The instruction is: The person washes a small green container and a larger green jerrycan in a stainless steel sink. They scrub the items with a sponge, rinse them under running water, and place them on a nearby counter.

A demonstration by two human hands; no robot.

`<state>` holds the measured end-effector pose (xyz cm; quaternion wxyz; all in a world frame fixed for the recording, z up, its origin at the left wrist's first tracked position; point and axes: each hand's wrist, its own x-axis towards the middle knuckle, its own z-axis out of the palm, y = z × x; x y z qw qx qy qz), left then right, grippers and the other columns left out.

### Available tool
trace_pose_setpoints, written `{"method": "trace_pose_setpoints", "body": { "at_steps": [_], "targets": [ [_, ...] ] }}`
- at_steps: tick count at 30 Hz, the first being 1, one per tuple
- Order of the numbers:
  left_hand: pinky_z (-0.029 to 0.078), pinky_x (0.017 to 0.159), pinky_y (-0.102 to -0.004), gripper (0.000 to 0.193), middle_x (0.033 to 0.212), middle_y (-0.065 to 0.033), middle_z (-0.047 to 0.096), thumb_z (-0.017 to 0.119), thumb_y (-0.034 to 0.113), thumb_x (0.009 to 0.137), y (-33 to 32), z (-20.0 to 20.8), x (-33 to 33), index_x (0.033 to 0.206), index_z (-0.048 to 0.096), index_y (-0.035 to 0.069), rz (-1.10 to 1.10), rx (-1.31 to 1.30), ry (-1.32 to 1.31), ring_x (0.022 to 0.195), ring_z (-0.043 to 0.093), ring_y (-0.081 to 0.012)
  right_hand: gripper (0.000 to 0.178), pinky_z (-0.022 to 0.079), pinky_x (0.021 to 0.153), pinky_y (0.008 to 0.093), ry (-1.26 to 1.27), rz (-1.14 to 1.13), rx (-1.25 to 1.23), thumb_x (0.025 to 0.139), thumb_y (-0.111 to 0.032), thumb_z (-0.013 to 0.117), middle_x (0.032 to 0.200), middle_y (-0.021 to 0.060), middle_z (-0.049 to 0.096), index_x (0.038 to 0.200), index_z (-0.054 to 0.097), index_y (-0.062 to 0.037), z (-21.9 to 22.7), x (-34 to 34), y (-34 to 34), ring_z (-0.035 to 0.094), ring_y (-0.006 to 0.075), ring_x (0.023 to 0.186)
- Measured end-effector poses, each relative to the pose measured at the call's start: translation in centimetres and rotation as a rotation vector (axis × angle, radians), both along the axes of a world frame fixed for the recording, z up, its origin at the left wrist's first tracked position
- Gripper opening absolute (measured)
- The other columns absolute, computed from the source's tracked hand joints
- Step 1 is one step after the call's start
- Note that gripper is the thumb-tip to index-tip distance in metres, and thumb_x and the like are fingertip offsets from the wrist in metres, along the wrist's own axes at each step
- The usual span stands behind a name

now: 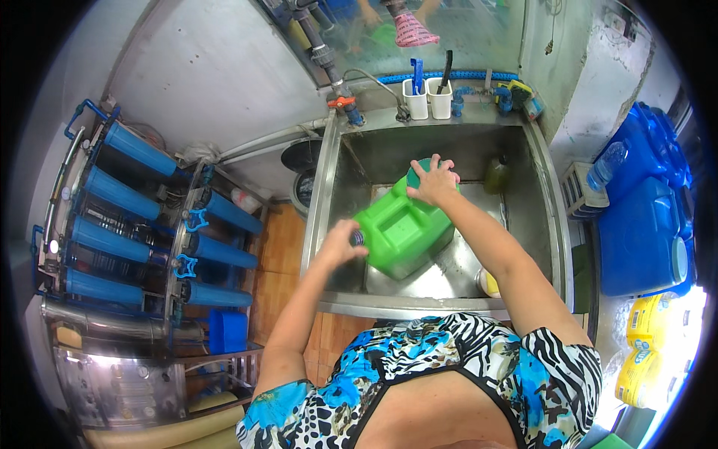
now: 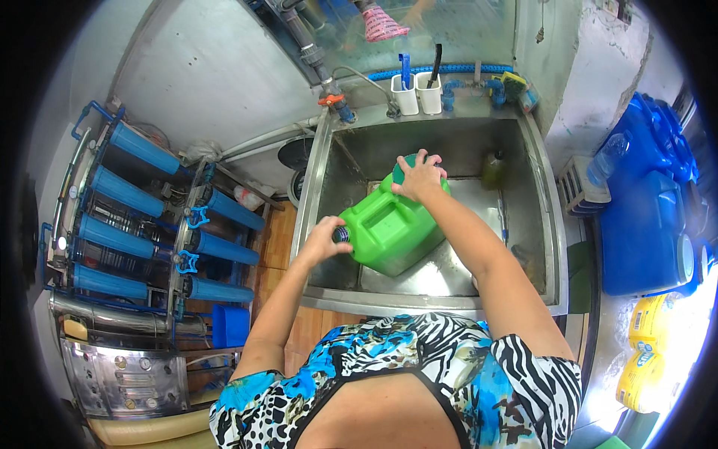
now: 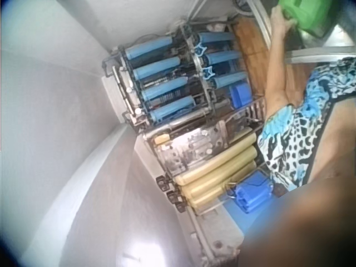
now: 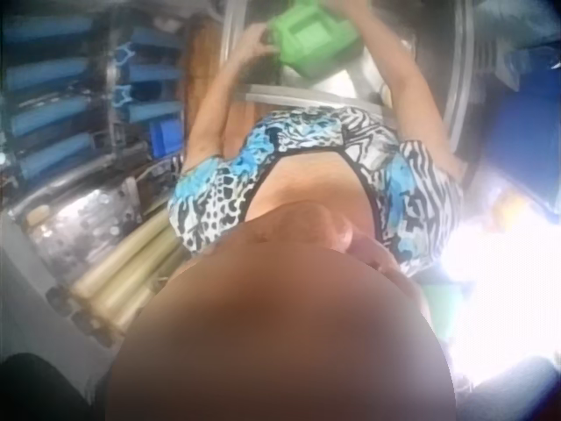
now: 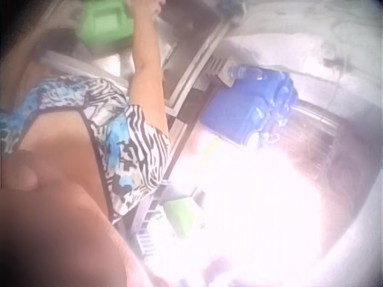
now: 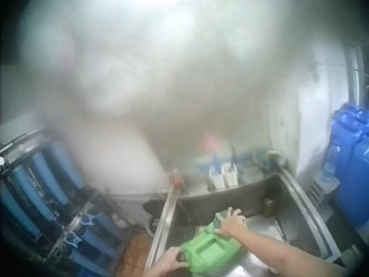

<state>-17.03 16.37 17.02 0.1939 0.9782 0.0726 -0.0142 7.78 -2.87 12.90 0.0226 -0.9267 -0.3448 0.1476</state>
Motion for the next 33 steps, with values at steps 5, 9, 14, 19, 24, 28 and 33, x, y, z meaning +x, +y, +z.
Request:
{"method": "trace_pose_setpoints", "body": {
  "at_steps": [5, 9, 14, 19, 24, 28, 33],
  "targets": [
    [0.054, 0.079, -0.0457, 0.047, 0.095, -0.0167, 0.067, 0.085, 0.008, 0.061, -2.7, 0.5, 0.4, 0.102, 0.063, 0.001, -0.017, 0.184, -0.03, 0.088, 0.065, -0.039, 0.086, 0.055, 0.071, 0.0602, 0.024, -0.012, -0.014, 0.081, -0.073, 0.047, 0.153, 0.0234, 0.025, 0.154, 0.025, -0.0336, 0.2, 0.0, 0.2, 0.039, 0.0552, 0.121],
    [0.054, 0.078, -0.0451, 0.032, 0.083, -0.0172, 0.069, 0.083, 0.006, 0.062, -1.3, -0.4, 1.7, 0.088, 0.065, 0.001, 0.246, -0.009, -0.007, 0.081, 0.067, -0.0376, 0.086, 0.054, 0.072, 0.0603, 0.032, -0.022, -0.003, 0.081, -0.073, 0.048, 0.153, 0.0228, 0.024, 0.154, 0.025, -0.0345, 0.3, -0.1, 0.0, 0.037, 0.0551, 0.123],
    [0.055, 0.072, -0.04, 0.024, 0.076, -0.0176, 0.069, 0.073, 0.008, 0.078, 0.7, -2.4, 1.5, 0.098, 0.063, 0.0, 0.536, -0.085, 0.164, 0.077, 0.07, -0.0313, 0.086, 0.054, 0.072, 0.0597, 0.01, -0.001, 0.04, 0.079, -0.071, 0.051, 0.151, 0.0226, 0.027, 0.153, 0.027, -0.0348, 0.6, -0.4, -0.6, 0.038, 0.0539, 0.121],
    [0.053, 0.069, -0.0446, 0.019, 0.081, -0.0218, 0.066, 0.065, 0.02, 0.087, -2.3, -2.2, -0.9, 0.09, 0.06, 0.002, 0.255, 0.137, -0.078, 0.075, 0.066, -0.0377, 0.087, 0.055, 0.068, 0.059, 0.04, -0.081, 0.021, 0.077, -0.071, 0.052, 0.146, 0.0258, 0.031, 0.152, 0.028, -0.0341, 1.3, -0.4, 0.1, 0.043, 0.0543, 0.114],
    [0.052, 0.058, -0.0429, 0.019, 0.072, -0.0158, 0.06, 0.06, 0.023, 0.091, -3.5, -2.6, -0.9, 0.081, 0.054, 0.008, -0.025, 0.441, -0.162, 0.067, 0.065, -0.0328, 0.09, 0.055, 0.062, 0.0562, 0.002, -0.12, -0.078, 0.077, -0.074, 0.048, 0.138, 0.0312, 0.037, 0.153, 0.028, -0.0291, 1.8, -0.3, 1.3, 0.053, 0.0548, 0.096],
    [0.053, 0.061, -0.0446, 0.024, 0.076, -0.02, 0.066, 0.052, 0.023, 0.093, -1.5, -4.6, 1.0, 0.078, 0.06, 0.006, 0.338, 0.448, -0.007, 0.069, 0.067, -0.0348, 0.093, 0.055, 0.06, 0.0526, 0.003, -0.146, -0.136, 0.08, -0.077, 0.044, 0.135, 0.0339, 0.039, 0.154, 0.026, -0.0223, 1.9, -0.4, 1.1, 0.057, 0.0539, 0.088],
    [0.054, 0.076, -0.0489, 0.059, 0.089, -0.0277, 0.069, 0.035, 0.042, 0.097, 2.4, -2.5, 6.0, 0.081, 0.067, -0.005, 0.878, -0.329, 0.515, 0.089, 0.068, -0.0437, 0.096, 0.053, 0.059, 0.0517, 0.043, -0.197, -0.112, 0.08, -0.079, 0.043, 0.134, 0.0359, 0.04, 0.154, 0.025, -0.0205, 2.1, -0.3, 0.5, 0.058, 0.0536, 0.088]
  ]
}}
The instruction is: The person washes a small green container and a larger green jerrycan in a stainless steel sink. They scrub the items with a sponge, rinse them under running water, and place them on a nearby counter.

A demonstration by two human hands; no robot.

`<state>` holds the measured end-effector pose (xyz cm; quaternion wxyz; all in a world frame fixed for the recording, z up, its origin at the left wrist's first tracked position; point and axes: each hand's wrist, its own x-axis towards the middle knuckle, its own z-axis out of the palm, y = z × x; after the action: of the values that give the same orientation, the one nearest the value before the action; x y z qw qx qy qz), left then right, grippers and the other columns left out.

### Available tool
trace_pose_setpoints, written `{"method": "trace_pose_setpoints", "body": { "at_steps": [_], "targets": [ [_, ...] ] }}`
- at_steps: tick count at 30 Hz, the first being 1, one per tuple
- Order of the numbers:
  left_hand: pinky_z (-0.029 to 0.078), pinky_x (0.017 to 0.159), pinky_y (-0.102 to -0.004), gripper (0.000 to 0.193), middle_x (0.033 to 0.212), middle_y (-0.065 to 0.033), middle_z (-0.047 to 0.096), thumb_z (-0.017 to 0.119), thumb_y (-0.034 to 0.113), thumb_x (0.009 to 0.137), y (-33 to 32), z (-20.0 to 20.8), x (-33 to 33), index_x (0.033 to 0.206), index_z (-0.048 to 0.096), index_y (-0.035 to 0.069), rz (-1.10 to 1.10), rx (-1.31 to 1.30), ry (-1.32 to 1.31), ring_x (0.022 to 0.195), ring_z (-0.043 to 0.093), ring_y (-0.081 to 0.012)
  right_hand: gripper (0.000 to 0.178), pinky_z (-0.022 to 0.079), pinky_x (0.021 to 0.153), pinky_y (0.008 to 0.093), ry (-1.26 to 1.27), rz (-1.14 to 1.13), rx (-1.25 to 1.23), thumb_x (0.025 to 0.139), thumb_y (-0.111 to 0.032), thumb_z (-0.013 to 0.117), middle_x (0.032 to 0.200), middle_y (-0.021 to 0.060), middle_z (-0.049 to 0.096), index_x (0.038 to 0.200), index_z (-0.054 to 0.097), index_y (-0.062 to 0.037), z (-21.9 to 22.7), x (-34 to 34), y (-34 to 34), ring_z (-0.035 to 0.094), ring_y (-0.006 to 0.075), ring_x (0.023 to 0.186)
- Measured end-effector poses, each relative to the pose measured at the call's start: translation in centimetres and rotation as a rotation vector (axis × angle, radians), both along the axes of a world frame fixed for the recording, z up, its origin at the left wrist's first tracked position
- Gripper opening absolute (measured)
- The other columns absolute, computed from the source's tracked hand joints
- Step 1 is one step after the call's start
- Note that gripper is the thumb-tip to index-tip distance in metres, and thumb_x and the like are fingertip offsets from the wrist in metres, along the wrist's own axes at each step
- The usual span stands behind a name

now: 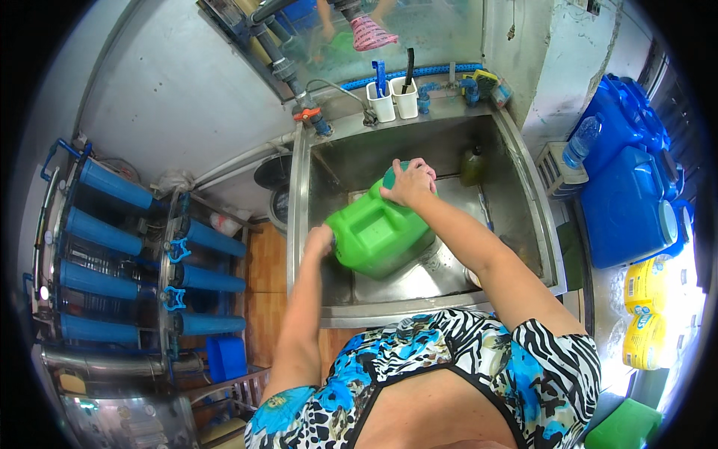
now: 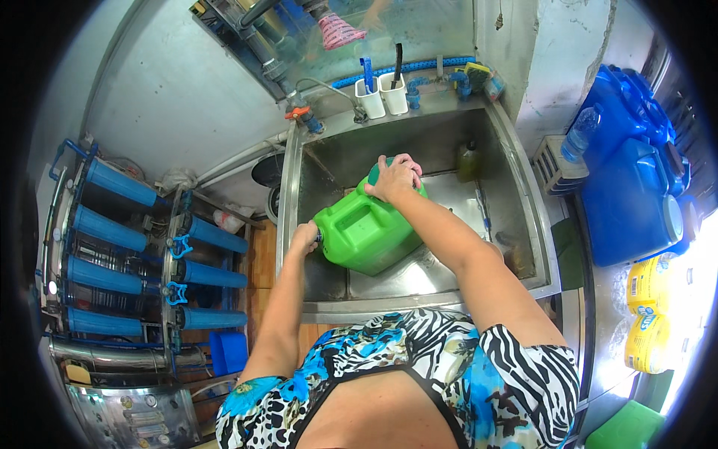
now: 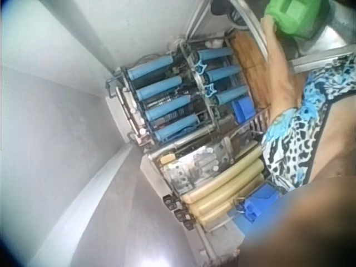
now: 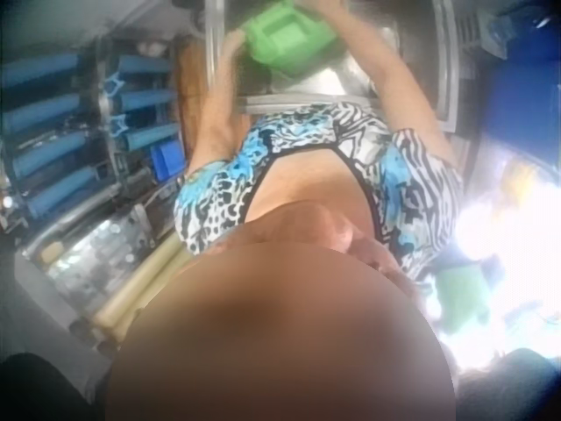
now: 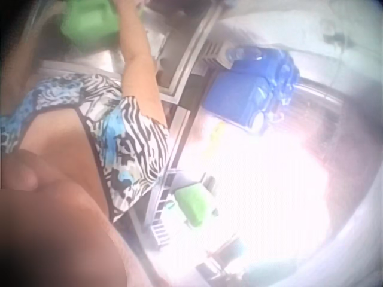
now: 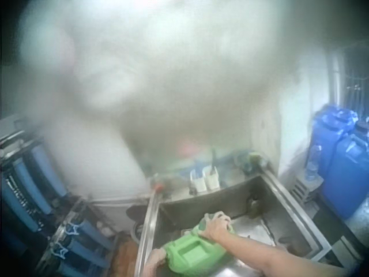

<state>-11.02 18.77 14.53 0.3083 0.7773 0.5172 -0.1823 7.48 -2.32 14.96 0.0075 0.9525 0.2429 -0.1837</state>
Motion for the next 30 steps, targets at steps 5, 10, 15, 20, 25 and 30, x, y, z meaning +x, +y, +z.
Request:
{"method": "trace_pose_setpoints", "body": {
  "at_steps": [5, 10, 15, 20, 25, 30],
  "targets": [
    [0.053, 0.071, -0.0466, 0.024, 0.101, -0.0254, 0.066, 0.059, 0.019, 0.089, -1.8, 3.9, -2.5, 0.1, 0.058, -0.002, -0.79, 0.46, -0.069, 0.089, 0.065, -0.0432, 0.099, 0.054, 0.049, 0.0491, 0.02, 0.046, -0.004, 0.077, -0.08, 0.045, 0.133, 0.0349, 0.039, 0.155, 0.024, -0.0232, 0.5, 0.1, -0.1, 0.055, 0.055, 0.092],
    [0.056, 0.067, -0.0416, 0.035, 0.101, -0.024, 0.066, 0.075, 0.013, 0.08, -2.6, 2.9, -4.9, 0.104, 0.056, -0.003, -0.864, 0.358, -0.227, 0.077, 0.068, -0.0362, 0.096, 0.053, 0.051, 0.0508, 0.061, -0.005, 0.073, 0.075, -0.076, 0.051, 0.134, 0.0341, 0.035, 0.152, 0.027, -0.0243, 0.6, -0.1, -0.7, 0.049, 0.0557, 0.102],
    [0.052, 0.044, -0.0356, 0.046, 0.071, -0.0193, 0.066, 0.075, 0.035, 0.084, 0.3, 2.9, -4.2, 0.089, 0.062, -0.009, 0.063, -0.637, -0.043, 0.05, 0.064, -0.0263, 0.096, 0.054, 0.047, 0.0482, 0.046, 0.023, 0.051, 0.075, -0.077, 0.047, 0.135, 0.0334, 0.037, 0.152, 0.027, -0.0238, 1.0, -0.1, -1.0, 0.051, 0.0531, 0.099],
    [0.056, 0.066, -0.0415, 0.046, 0.097, -0.0211, 0.068, 0.074, 0.037, 0.083, -3.1, 3.2, -5.3, 0.101, 0.062, -0.004, -0.807, 0.592, -0.517, 0.08, 0.068, -0.0365, 0.096, 0.054, 0.048, 0.0488, 0.049, 0.022, 0.035, 0.076, -0.077, 0.047, 0.136, 0.0331, 0.036, 0.153, 0.026, -0.0245, 1.3, -0.1, -0.8, 0.051, 0.0525, 0.1],
    [0.058, 0.073, -0.041, 0.05, 0.091, -0.0192, 0.066, 0.084, 0.005, 0.067, -3.3, 3.2, -5.8, 0.109, 0.056, 0.0, -0.946, 0.47, -0.548, 0.085, 0.068, -0.0375, 0.095, 0.054, 0.051, 0.048, 0.009, 0.048, 0.026, 0.078, -0.077, 0.044, 0.136, 0.0332, 0.037, 0.154, 0.025, -0.0249, 1.1, -0.2, -0.8, 0.052, 0.0517, 0.1],
    [0.061, 0.051, -0.0344, 0.038, 0.084, -0.0245, 0.065, 0.073, 0.02, 0.087, -1.0, 1.7, -4.7, 0.1, 0.049, -0.006, 0.212, -0.567, -0.43, 0.058, 0.068, -0.026, 0.095, 0.054, 0.05, 0.048, 0.03, 0.08, 0.035, 0.077, -0.079, 0.046, 0.136, 0.032, 0.036, 0.154, 0.025, -0.0271, 0.6, 0.4, -0.9, 0.049, 0.0528, 0.103]
  ]
}}
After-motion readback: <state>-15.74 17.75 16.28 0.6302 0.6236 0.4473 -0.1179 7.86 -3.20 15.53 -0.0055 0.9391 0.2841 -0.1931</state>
